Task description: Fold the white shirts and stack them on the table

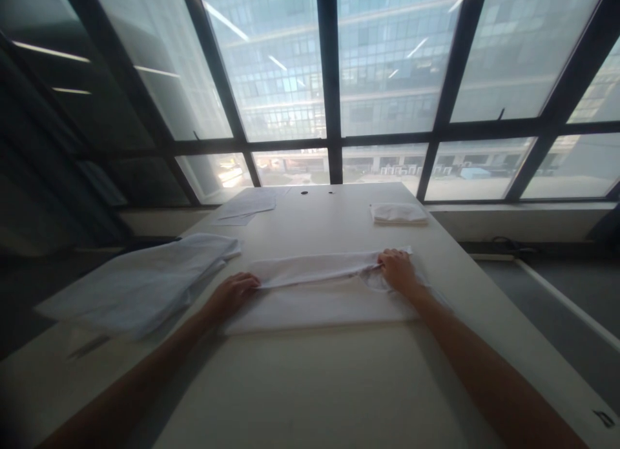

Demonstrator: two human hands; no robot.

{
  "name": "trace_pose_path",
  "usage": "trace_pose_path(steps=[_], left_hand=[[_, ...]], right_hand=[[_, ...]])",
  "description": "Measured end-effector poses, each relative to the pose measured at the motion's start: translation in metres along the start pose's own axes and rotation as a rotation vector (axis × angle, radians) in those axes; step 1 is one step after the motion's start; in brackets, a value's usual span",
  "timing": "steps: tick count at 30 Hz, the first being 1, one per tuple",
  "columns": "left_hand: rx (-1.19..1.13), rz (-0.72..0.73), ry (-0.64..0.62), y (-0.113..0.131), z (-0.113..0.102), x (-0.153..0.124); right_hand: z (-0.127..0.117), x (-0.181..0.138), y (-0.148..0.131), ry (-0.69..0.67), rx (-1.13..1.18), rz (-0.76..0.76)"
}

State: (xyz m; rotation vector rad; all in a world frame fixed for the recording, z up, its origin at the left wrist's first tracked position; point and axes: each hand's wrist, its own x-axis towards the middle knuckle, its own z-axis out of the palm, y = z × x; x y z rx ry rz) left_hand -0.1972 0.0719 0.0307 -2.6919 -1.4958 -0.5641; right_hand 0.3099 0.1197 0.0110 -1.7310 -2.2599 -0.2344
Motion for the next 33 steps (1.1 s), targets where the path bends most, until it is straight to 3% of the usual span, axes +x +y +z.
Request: trace_pose_path(steps=[7, 12, 14, 16, 18, 23, 28, 33], left_hand=[[0.078, -0.021, -0.039, 0.006, -0.008, -0.002], [0.043, -0.293, 0.284, -0.004, -0.003, 0.002], [0.028, -0.304, 0.336, -0.004, -0.003, 0.009], [0.017, -0.241, 0.273, 0.004, -0.002, 0.02], [0.014, -0.16, 0.13, 0.02, 0.005, 0.033], [0.049, 0.024, -0.209, 0.066, 0.041, 0.073], [0.069, -0.025, -0.276, 0.074, 0.07, 0.097], [0.036, -0.035, -0.263, 0.065, 0.073, 0.093]], right_hand=[[-0.01, -0.005, -0.014, 0.001, -0.036, -0.049], [-0.009, -0.005, -0.025, 0.108, 0.156, -0.056], [-0.006, -0.005, -0.03, 0.108, 0.244, -0.12], [-0.001, -0.005, -0.035, 0.077, 0.301, -0.217], [0.004, -0.006, -0.038, 0.041, 0.32, -0.287], [0.012, -0.008, -0.033, -0.004, 0.352, -0.319], [0.014, -0.007, -0.026, -0.071, 0.444, -0.29], [0.019, -0.005, -0.025, -0.049, 0.493, -0.243]])
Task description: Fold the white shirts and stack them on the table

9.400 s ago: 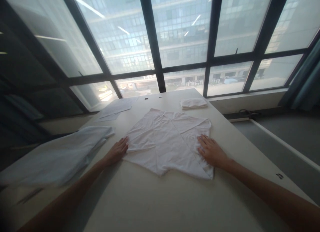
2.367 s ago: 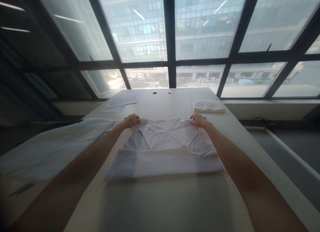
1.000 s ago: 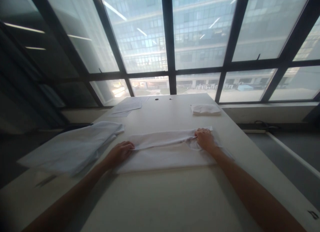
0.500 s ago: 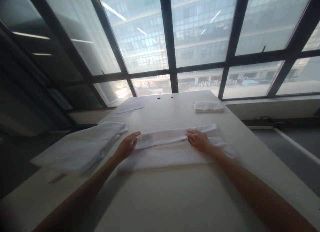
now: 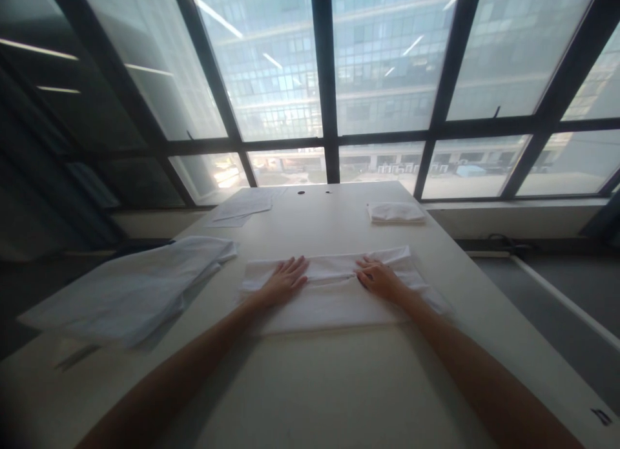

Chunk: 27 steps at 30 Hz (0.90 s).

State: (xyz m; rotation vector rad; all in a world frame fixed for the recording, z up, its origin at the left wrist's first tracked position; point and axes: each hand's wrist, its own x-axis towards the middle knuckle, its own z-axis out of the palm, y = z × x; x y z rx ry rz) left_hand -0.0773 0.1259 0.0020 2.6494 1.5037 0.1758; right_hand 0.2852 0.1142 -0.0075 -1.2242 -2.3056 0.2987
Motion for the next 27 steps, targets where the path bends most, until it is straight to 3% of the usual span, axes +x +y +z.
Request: trace_pose_path(steps=[6, 10, 17, 22, 27], left_hand=[[-0.117, 0.239, 0.132, 0.004, -0.007, -0.006], [-0.189, 0.375, 0.226, 0.014, -0.007, -0.002], [-0.246, 0.387, 0.288, 0.025, -0.01, -0.003], [-0.269, 0.389, 0.279, 0.023, -0.007, -0.002], [-0.272, 0.397, 0.285, 0.021, -0.006, -0.001]], right_hand=[[0.0, -0.002, 0.005, 0.085, 0.068, -0.157], [-0.006, -0.001, -0.004, 0.147, 0.026, -0.182], [-0.018, -0.003, -0.028, 0.04, -0.177, -0.143], [-0.017, -0.005, -0.044, 0.074, -0.171, -0.031], [-0.008, -0.001, -0.053, 0.013, -0.162, 0.094]])
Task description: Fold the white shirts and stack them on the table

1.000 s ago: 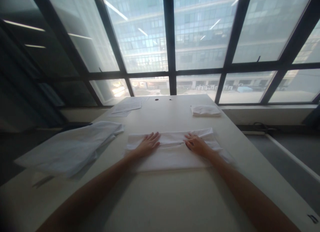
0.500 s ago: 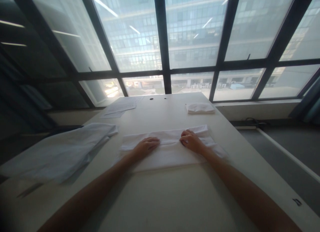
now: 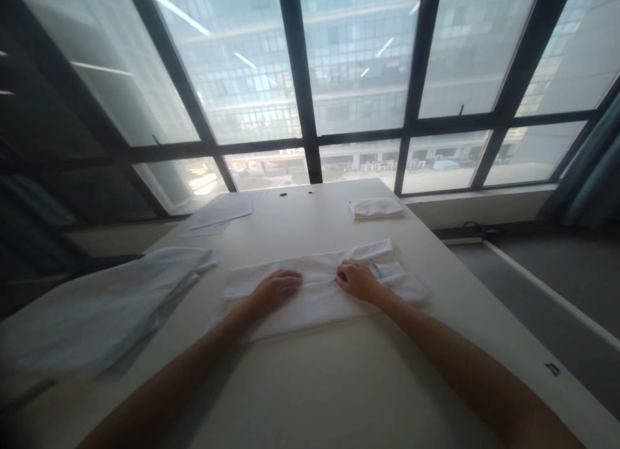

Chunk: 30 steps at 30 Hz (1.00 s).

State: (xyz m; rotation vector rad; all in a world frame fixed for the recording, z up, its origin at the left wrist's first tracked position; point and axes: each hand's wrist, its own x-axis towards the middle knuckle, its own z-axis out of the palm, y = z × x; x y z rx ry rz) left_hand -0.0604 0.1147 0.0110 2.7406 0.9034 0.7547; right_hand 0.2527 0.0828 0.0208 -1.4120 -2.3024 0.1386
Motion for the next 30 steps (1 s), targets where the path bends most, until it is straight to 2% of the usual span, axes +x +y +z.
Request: trace_pose_path(steps=[7, 12, 16, 19, 21, 24, 27, 30], left_hand=[[0.037, -0.021, 0.011, 0.002, 0.002, 0.002], [0.058, -0.026, 0.003, -0.001, 0.006, 0.001], [0.07, -0.052, -0.011, -0.001, 0.005, 0.0], [0.065, -0.059, -0.017, 0.0, 0.005, 0.001], [0.064, -0.062, -0.018, 0.0, 0.006, 0.001], [0.064, -0.069, -0.019, -0.001, 0.007, 0.001], [0.056, -0.065, -0.019, -0.001, 0.007, 0.002], [0.052, -0.064, -0.017, -0.001, 0.006, 0.004]], right_hand=[[0.007, 0.005, -0.002, 0.032, 0.003, 0.147], [0.001, 0.013, 0.027, 0.204, -0.095, 0.192], [0.004, 0.007, 0.054, 0.091, -0.25, 0.432], [0.011, 0.0, 0.059, 0.009, -0.274, 0.651], [0.013, -0.002, 0.058, -0.002, -0.268, 0.722], [0.01, 0.003, 0.058, 0.06, -0.268, 0.687], [0.004, 0.013, 0.065, 0.123, -0.263, 0.546], [0.001, 0.02, 0.073, -0.02, -0.214, 0.353]])
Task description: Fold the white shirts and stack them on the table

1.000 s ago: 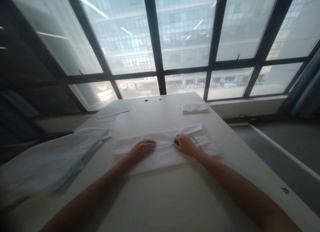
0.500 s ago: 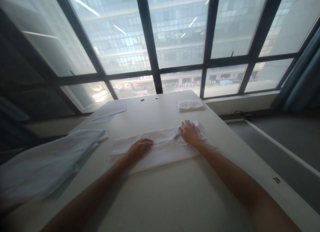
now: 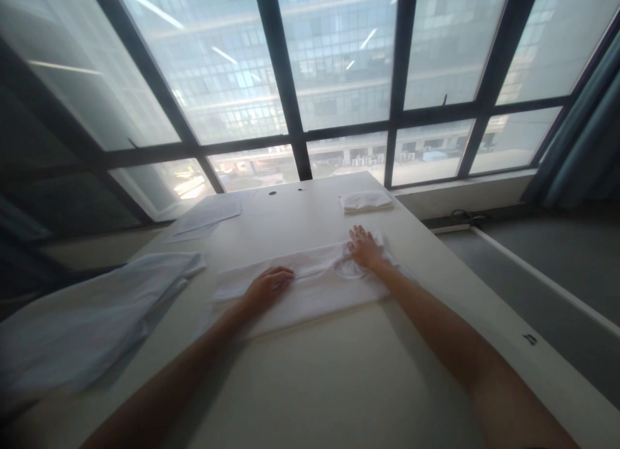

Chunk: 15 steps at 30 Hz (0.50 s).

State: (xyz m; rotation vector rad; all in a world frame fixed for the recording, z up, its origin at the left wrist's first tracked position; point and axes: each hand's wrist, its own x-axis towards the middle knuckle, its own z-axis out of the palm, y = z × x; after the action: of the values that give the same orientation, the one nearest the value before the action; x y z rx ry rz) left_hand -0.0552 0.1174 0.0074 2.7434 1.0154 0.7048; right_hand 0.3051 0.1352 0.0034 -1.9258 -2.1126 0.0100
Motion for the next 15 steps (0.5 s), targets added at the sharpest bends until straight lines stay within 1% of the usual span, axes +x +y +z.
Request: trace_pose_path(steps=[2, 3, 4, 8, 10, 13, 15], left_hand=[[-0.004, -0.006, 0.005, 0.0, 0.0, 0.001], [-0.008, -0.008, 0.006, 0.0, 0.0, 0.001], [-0.013, -0.01, 0.006, 0.0, 0.0, 0.001], [-0.032, -0.039, -0.004, 0.0, -0.002, -0.001], [-0.033, -0.069, -0.02, 0.002, -0.006, 0.001], [0.007, -0.133, -0.048, 0.014, -0.009, 0.017], [0.044, -0.161, -0.024, 0.027, -0.003, 0.037]], right_hand=[[0.002, 0.002, 0.006, -0.103, -0.006, -0.071], [0.002, 0.003, 0.01, -0.126, -0.019, -0.059], [0.003, 0.003, 0.014, -0.131, -0.033, -0.014], [0.004, 0.003, 0.034, -0.103, -0.054, 0.26], [0.005, 0.004, 0.04, -0.103, -0.054, 0.322], [0.007, 0.005, 0.043, -0.098, -0.059, 0.332], [0.009, 0.004, 0.044, -0.091, -0.055, 0.326]])
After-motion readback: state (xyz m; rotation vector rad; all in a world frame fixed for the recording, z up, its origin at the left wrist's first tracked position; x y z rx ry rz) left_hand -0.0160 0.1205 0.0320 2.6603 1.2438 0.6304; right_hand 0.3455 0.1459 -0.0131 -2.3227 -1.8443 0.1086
